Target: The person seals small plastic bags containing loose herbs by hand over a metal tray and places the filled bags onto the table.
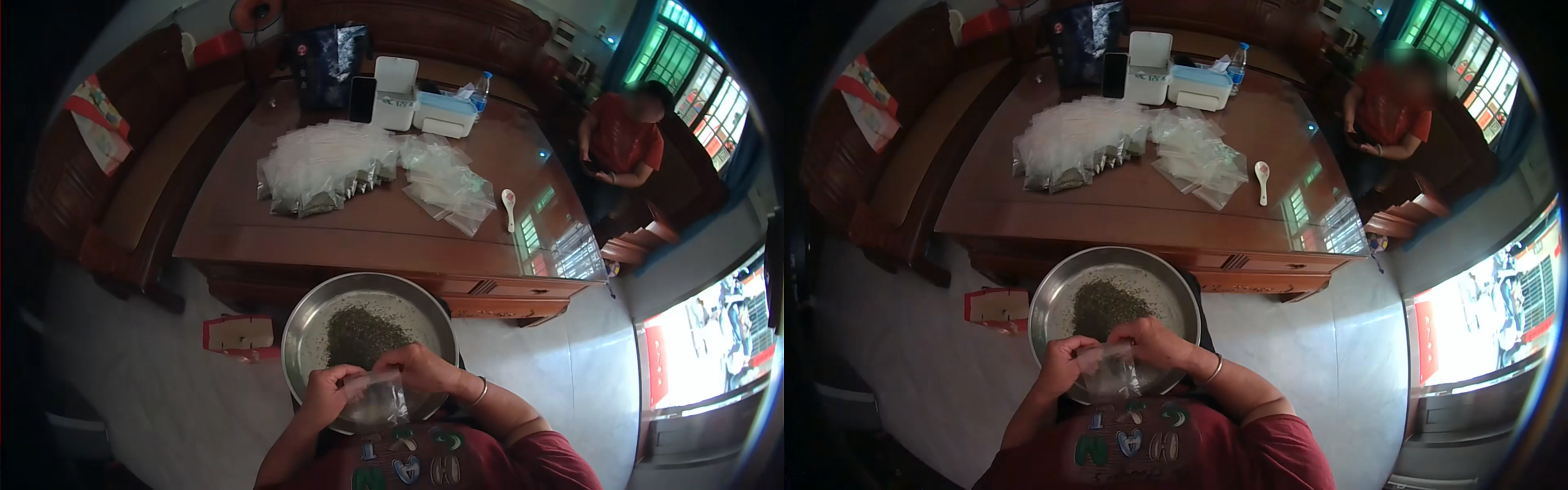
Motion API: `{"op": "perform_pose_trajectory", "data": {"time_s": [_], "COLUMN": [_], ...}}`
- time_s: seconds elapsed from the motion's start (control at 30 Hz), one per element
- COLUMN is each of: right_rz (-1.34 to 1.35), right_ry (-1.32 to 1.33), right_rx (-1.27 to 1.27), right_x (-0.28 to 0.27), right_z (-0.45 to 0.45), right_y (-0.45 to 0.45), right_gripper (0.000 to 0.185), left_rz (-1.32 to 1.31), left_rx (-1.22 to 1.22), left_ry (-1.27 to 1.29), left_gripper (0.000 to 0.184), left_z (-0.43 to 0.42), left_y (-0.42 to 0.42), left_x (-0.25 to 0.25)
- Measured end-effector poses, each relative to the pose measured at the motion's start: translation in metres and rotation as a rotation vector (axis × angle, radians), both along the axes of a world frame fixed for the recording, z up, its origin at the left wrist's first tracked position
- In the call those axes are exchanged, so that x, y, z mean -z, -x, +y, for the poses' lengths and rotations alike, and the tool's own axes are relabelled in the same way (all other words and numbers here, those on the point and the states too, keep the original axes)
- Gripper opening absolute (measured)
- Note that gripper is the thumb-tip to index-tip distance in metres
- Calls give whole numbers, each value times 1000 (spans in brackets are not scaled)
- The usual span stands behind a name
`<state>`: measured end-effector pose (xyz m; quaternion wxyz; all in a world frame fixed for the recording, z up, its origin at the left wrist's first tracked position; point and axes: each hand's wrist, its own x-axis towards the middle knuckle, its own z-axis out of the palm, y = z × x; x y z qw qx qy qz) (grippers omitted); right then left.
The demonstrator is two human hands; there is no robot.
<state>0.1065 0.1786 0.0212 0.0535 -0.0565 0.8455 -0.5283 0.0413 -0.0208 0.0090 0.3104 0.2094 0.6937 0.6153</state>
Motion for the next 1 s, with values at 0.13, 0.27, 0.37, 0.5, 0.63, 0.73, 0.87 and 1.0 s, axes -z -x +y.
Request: {"op": "perform_pose_trajectory", "data": {"time_s": [0.13, 0.27, 0.37, 0.5, 0.63, 0.73, 0.87, 1.0], "right_rz": [15, 4, 96, 381, -164, -108, 49, 226], "right_ry": [-112, -77, -5, 177, 372, 502, 511, 607], "right_rx": [-58, -75, -61, -25, 172, 444, 909, 1157], "right_x": [2, 4, -1, -9, -11, -2, 8, 58], "right_z": [1, 0, -4, -10, 5, 34, 108, 208], "right_y": [3, 4, 7, 13, 12, 22, 29, 26], "right_gripper": [14, 16, 15, 12, 11, 10, 10, 17], "left_rz": [159, 166, 141, 55, -53, -44, 231, 572], "left_rx": [79, 100, 130, 178, 228, 153, -409, -475], "left_ry": [127, 189, 198, 159, 68, 48, -19, 77], "left_gripper": [9, 9, 10, 11, 10, 10, 10, 11], "left_z": [-1, -3, -4, -5, 2, -2, -19, -35], "left_y": [4, 5, 8, 11, 11, 16, 35, 57], "left_x": [-2, -3, 0, 8, 9, 13, 11, 23]}}
